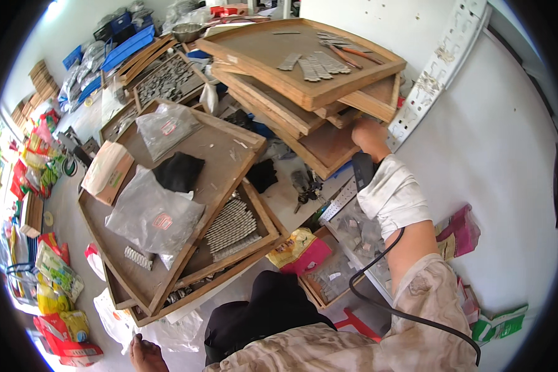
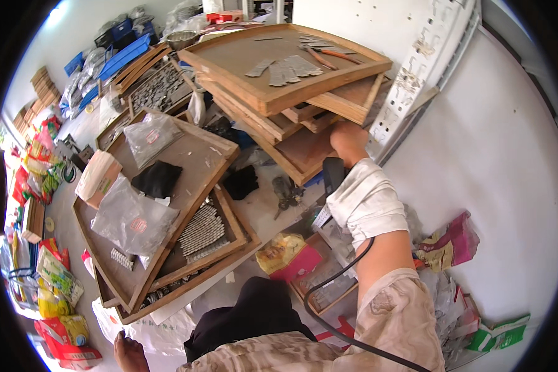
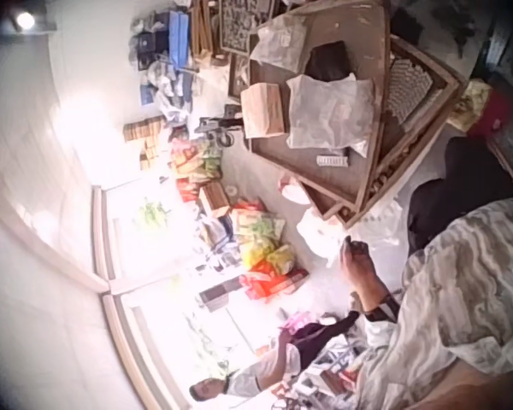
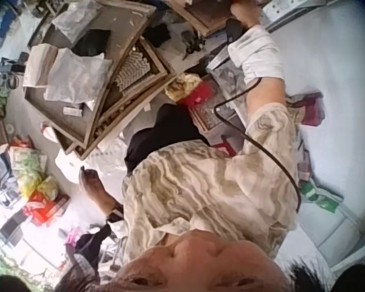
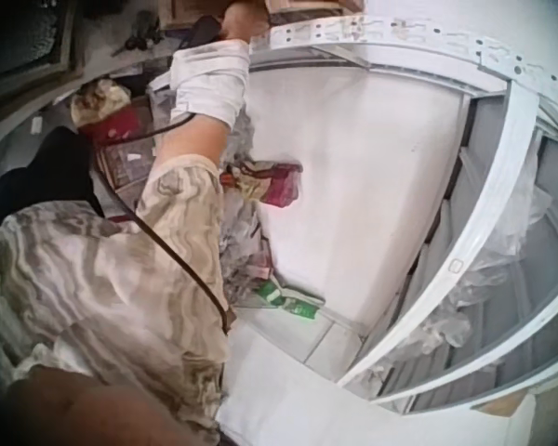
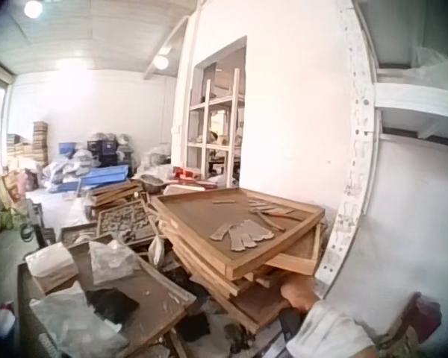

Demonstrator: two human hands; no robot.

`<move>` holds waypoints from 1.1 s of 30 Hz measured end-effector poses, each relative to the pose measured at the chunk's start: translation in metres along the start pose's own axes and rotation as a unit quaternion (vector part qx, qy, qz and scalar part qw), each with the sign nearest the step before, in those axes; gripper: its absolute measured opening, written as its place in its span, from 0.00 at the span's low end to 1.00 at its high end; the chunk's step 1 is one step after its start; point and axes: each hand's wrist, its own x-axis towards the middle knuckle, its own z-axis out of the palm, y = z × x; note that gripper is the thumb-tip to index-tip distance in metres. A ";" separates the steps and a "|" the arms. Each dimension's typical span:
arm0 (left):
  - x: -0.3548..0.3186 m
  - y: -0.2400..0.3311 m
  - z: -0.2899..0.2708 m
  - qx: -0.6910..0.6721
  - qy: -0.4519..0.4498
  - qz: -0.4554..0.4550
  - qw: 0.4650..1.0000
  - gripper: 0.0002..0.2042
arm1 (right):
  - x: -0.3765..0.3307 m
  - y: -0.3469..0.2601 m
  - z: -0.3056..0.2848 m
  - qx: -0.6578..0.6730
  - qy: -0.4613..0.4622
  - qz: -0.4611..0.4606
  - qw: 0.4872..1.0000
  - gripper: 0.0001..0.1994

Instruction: Using a manual hand press to stamp or process small metal components.

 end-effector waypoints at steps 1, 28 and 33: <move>0.000 -0.001 -0.005 -0.004 0.007 0.000 1.000 0.10 | -0.001 -0.001 -0.002 -0.003 -0.005 0.017 1.000 0.13; 0.037 0.028 -0.032 -0.043 0.040 -0.049 0.997 0.08 | -0.093 -0.022 -0.074 0.822 -0.093 0.189 0.529 0.20; 0.045 0.037 -0.051 -0.080 0.017 -0.081 0.993 0.10 | -0.073 -0.025 -0.093 0.841 -0.045 0.150 0.518 0.19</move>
